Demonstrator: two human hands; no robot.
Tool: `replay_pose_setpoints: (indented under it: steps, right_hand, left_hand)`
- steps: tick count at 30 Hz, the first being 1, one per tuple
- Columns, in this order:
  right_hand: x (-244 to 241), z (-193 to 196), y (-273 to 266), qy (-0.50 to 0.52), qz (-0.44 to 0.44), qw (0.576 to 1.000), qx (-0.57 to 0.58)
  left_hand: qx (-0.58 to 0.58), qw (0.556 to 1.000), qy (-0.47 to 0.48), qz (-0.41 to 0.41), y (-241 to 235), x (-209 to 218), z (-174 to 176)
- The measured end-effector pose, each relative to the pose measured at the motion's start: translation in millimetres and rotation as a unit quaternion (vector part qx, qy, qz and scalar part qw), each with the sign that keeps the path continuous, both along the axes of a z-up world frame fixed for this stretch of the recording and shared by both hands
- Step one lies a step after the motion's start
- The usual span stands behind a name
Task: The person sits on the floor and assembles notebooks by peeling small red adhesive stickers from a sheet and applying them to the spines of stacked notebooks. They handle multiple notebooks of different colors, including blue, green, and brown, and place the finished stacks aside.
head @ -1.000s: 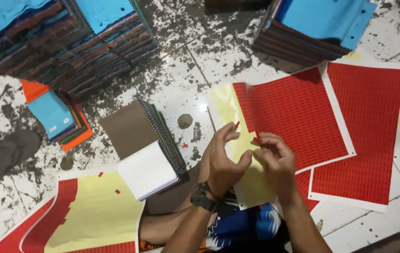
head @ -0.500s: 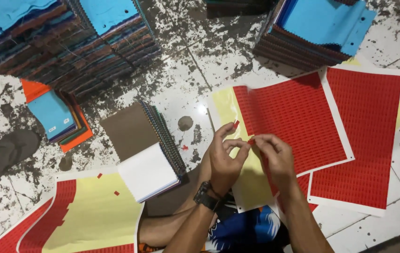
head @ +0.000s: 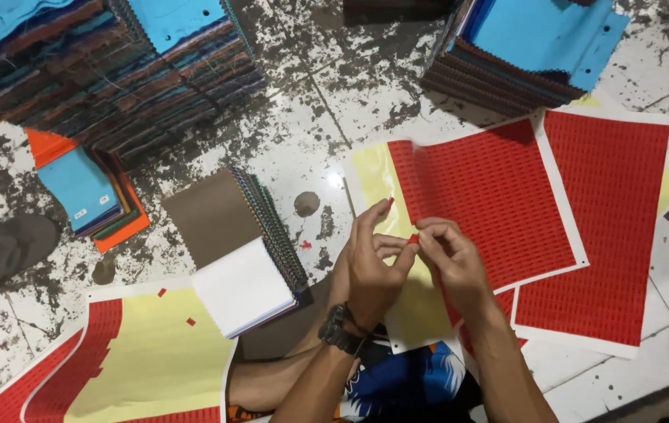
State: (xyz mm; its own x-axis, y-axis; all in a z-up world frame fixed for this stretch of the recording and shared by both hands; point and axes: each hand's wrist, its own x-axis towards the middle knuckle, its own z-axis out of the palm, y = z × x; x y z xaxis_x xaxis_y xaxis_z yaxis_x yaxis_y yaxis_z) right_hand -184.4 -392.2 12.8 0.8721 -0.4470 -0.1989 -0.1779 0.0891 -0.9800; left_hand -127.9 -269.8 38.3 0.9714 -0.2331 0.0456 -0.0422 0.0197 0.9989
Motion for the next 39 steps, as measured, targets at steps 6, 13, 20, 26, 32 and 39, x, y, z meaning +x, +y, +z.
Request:
replay_pose_setpoints:
  steps: [6,13,20,26,32,39]
  right_hand:
    - [2.8,13.7,-21.4,0.041,-0.018,0.999,0.009]
    - [6.1,47.5,-12.1,0.038,0.081,0.994,0.063]
    - [7.1,8.1,-10.6,0.076,0.012,0.988,-0.133]
    - [15.6,-13.1,-7.5,0.090,-0.033,0.946,-0.308]
    - [14.5,-21.0,2.5,0.037,-0.083,0.921,-0.379]
    - [11.2,7.8,11.9,-0.036,-0.119,0.964,-0.236]
  left_hand:
    - [-0.055,0.990,0.129,0.010,17.4,5.1,-6.0]
    - [-0.101,0.990,0.090,-0.029,15.7,14.3,13.2]
    - [0.006,1.000,0.006,-0.001,8.9,13.0,0.9]
    - [0.264,0.931,-0.254,0.011,7.8,14.3,-13.1]
    - [0.305,0.909,-0.283,0.026,5.7,8.6,-27.2]
    - [0.064,0.991,-0.086,0.085,9.8,17.7,-7.9]
